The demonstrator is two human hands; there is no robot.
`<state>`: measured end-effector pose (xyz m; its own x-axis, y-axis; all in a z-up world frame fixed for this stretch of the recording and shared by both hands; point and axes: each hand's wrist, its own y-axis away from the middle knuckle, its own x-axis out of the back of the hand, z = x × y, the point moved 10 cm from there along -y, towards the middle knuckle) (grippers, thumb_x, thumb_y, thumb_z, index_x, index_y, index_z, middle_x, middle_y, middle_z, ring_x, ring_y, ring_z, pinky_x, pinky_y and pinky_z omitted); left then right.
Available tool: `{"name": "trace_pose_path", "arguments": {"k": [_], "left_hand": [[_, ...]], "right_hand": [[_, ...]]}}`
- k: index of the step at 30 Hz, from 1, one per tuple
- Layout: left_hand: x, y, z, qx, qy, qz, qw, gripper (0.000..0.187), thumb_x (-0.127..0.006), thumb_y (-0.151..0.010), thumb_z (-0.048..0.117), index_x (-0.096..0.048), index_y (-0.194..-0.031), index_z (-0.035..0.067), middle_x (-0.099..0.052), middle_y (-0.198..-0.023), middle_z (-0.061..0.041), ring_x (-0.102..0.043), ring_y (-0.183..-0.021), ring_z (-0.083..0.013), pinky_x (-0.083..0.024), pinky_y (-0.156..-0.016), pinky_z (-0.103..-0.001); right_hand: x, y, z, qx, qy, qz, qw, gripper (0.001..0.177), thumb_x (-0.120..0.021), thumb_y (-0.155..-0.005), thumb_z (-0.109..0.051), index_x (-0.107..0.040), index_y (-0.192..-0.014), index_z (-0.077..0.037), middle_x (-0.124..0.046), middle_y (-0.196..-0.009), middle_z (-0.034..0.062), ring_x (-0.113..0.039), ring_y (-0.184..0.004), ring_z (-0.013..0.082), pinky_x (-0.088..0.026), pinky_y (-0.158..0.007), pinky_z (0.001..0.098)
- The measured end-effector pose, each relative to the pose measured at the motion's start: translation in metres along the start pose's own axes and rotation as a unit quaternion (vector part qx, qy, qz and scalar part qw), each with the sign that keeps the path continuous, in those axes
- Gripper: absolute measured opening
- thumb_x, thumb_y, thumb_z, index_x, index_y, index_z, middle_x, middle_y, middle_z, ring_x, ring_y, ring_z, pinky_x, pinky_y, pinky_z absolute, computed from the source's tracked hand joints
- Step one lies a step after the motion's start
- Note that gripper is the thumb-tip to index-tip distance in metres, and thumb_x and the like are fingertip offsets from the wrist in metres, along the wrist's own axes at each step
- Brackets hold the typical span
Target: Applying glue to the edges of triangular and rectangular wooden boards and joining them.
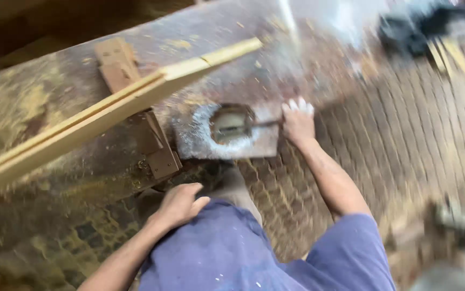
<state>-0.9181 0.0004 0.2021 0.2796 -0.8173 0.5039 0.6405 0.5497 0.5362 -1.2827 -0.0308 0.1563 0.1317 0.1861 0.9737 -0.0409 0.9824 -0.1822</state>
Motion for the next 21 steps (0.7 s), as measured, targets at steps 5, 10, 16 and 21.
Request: {"name": "trace_pose_path", "arguments": {"k": [5, 10, 16, 21], "left_hand": [[-0.083, -0.067, 0.017, 0.073, 0.099, 0.027, 0.992, 0.034, -0.073, -0.084, 0.036, -0.070, -0.091, 0.002, -0.073, -0.091, -0.021, -0.070, -0.090, -0.0391, -0.054, -0.078, -0.049], [-0.140, -0.102, 0.043, 0.079, 0.227, 0.039, 0.970, 0.038, -0.076, -0.083, 0.037, -0.068, -0.089, 0.001, -0.072, -0.084, -0.016, -0.071, -0.081, -0.0296, -0.055, -0.074, -0.043], [-0.170, -0.115, 0.032, 0.083, 0.473, 0.121, 0.869, 0.038, -0.058, -0.103, 0.035, -0.071, -0.097, 0.000, -0.066, -0.084, -0.004, -0.059, -0.078, -0.0148, -0.049, -0.071, -0.035], [-0.125, -0.084, -0.013, 0.083, 0.540, 0.281, 0.789, 0.031, -0.056, -0.101, 0.032, -0.072, -0.101, 0.005, -0.075, -0.087, -0.004, -0.068, -0.078, -0.0159, -0.055, -0.072, -0.032]], "right_hand": [[-0.057, 0.029, 0.030, 0.065, -0.272, -0.168, 0.945, 0.023, -0.068, -0.083, -0.008, -0.071, -0.104, -0.015, -0.069, -0.098, 0.0124, -0.065, -0.095, 0.0376, -0.054, -0.079, 0.0481], [0.012, 0.070, -0.020, 0.007, -0.363, -0.238, 0.901, 0.020, -0.070, -0.087, -0.012, -0.070, -0.106, -0.013, -0.070, -0.095, 0.0130, -0.066, -0.091, 0.0349, -0.055, -0.078, 0.0468], [0.033, 0.131, -0.099, -0.003, -0.479, -0.234, 0.846, 0.032, -0.075, -0.087, -0.021, -0.070, -0.116, -0.007, -0.071, -0.105, 0.0157, -0.067, -0.100, 0.0347, -0.056, -0.086, 0.0433], [0.025, 0.085, -0.060, -0.016, -0.381, 0.002, 0.925, 0.062, -0.082, -0.072, -0.034, -0.065, -0.123, -0.002, -0.066, -0.126, 0.0246, -0.058, -0.120, 0.0431, -0.044, -0.101, 0.0485]]}}
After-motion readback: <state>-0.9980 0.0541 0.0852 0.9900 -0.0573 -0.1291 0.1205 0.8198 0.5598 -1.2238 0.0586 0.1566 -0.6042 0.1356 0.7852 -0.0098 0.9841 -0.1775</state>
